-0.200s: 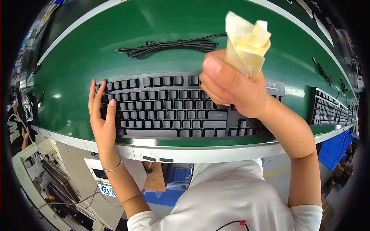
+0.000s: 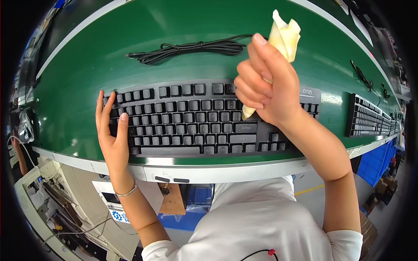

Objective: The recorder is using a handheld tool to brush and clean dust from multiple computer keyboards lined up on a factory assembly line.

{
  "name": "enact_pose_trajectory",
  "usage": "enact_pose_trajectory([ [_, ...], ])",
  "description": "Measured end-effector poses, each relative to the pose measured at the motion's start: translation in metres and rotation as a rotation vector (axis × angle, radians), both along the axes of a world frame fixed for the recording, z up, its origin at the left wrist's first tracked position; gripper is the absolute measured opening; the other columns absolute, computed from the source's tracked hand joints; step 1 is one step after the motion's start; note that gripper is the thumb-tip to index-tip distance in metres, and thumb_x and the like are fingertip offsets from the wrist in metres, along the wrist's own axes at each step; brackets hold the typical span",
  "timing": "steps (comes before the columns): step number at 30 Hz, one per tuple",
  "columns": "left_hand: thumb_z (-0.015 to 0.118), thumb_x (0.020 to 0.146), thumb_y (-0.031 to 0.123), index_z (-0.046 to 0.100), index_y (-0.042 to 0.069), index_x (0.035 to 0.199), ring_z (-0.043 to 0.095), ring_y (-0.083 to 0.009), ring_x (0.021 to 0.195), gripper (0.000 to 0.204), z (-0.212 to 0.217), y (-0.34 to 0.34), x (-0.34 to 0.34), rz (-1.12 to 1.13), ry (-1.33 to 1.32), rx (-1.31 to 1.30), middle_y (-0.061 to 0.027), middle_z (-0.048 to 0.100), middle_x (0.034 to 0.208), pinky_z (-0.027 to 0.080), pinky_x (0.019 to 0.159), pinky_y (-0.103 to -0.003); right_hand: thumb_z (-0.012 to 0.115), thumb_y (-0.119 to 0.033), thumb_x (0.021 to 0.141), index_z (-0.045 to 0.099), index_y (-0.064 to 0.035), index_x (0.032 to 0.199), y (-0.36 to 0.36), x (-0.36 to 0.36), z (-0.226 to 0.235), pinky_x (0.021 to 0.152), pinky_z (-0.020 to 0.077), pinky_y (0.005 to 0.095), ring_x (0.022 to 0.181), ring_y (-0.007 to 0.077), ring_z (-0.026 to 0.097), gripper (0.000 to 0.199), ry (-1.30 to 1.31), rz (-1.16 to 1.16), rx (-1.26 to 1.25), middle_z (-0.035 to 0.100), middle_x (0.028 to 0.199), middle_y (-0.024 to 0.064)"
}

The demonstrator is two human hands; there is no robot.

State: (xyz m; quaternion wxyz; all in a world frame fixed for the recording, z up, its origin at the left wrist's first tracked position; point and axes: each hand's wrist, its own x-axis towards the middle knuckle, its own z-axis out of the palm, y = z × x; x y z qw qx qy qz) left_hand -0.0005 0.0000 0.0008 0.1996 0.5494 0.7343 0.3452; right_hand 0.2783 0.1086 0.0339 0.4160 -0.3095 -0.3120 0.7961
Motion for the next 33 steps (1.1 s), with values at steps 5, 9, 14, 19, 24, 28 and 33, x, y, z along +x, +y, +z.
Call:
enact_pose_trajectory([
  [5, 0.06, 0.092, 0.019, 0.057, 0.008, 0.133, 0.036, -0.03, 0.139, 0.042, -0.002, -0.003, -0.001, 0.004, 0.027, -0.008, -0.0117, 0.038, 0.152, 0.026, 0.114, -0.041, 0.044, -0.031, 0.101, 0.031, -0.0176, 0.06, -0.003, 0.0, 0.005, 0.033, 0.0161, 0.0207, 0.036, 0.0051, 0.016, 0.045, -0.082, 0.029, -0.016, 0.026, 0.044, -0.0049],
  [9, 0.06, 0.092, 0.019, 0.058, 0.008, 0.132, 0.036, -0.0301, 0.139, 0.041, -0.006, -0.004, 0.0, -0.008, 0.004, 0.023, -0.012, 0.038, 0.152, 0.026, 0.114, -0.041, 0.045, -0.03, 0.1, 0.032, -0.0178, 0.059, -0.002, -0.008, 0.014, 0.034, 0.0158, 0.0209, 0.036, 0.0054, 0.016, 0.045, -0.101, 0.016, 0.021, 0.027, 0.043, -0.0044],
  [14, 0.06, 0.093, 0.02, 0.059, 0.006, 0.129, 0.036, -0.0303, 0.139, 0.039, -0.01, -0.007, -0.003, -0.029, 0.007, 0.034, -0.0128, 0.039, 0.151, 0.026, 0.115, -0.041, 0.047, -0.029, 0.099, 0.033, -0.0179, 0.059, 0.0, -0.02, 0.017, 0.034, 0.0154, 0.0211, 0.036, 0.0057, 0.016, 0.045, -0.124, 0.007, 0.055, 0.028, 0.043, -0.0039],
  [19, 0.058, 0.094, 0.018, 0.06, 0.005, 0.127, 0.036, -0.0306, 0.139, 0.036, -0.013, -0.007, -0.005, -0.037, -0.014, 0.044, -0.0135, 0.039, 0.151, 0.026, 0.115, -0.042, 0.048, -0.027, 0.099, 0.033, -0.0182, 0.057, -0.009, -0.027, 0.007, 0.034, 0.0159, 0.0211, 0.036, 0.006, 0.017, 0.045, -0.176, -0.031, 0.082, 0.028, 0.043, -0.0035],
  [24, 0.056, 0.095, 0.016, 0.06, 0.005, 0.126, 0.036, -0.0303, 0.138, 0.033, -0.016, -0.01, -0.01, -0.058, -0.039, 0.058, -0.0136, 0.04, 0.15, 0.026, 0.114, -0.042, 0.046, -0.026, 0.099, 0.036, -0.0164, 0.063, -0.021, -0.02, 0.011, 0.036, 0.0197, 0.0213, 0.038, 0.0063, 0.019, 0.039, -0.126, 0.022, 0.03, 0.031, 0.045, -0.003],
  [28, 0.052, 0.096, 0.015, 0.061, 0.004, 0.125, 0.036, -0.03, 0.139, 0.032, -0.017, -0.014, -0.014, -0.05, -0.081, 0.073, -0.0137, 0.04, 0.15, 0.026, 0.114, -0.042, 0.039, -0.025, 0.103, 0.039, -0.0161, 0.07, -0.035, 0.008, 0.021, 0.037, 0.0223, 0.0218, 0.039, 0.0071, 0.021, 0.034, 0.084, -0.227, 0.184, 0.034, 0.047, -0.0033],
  [33, 0.05, 0.097, 0.015, 0.061, 0.004, 0.124, 0.036, -0.0297, 0.139, 0.031, -0.016, -0.013, -0.013, -0.054, -0.062, 0.068, -0.014, 0.04, 0.15, 0.025, 0.115, -0.042, 0.035, -0.027, 0.104, 0.038, -0.0174, 0.069, -0.063, 0.02, -0.002, 0.04, 0.0274, 0.0237, 0.04, 0.0079, 0.024, 0.036, -0.031, -0.521, 0.254, 0.033, 0.047, -0.0041],
])
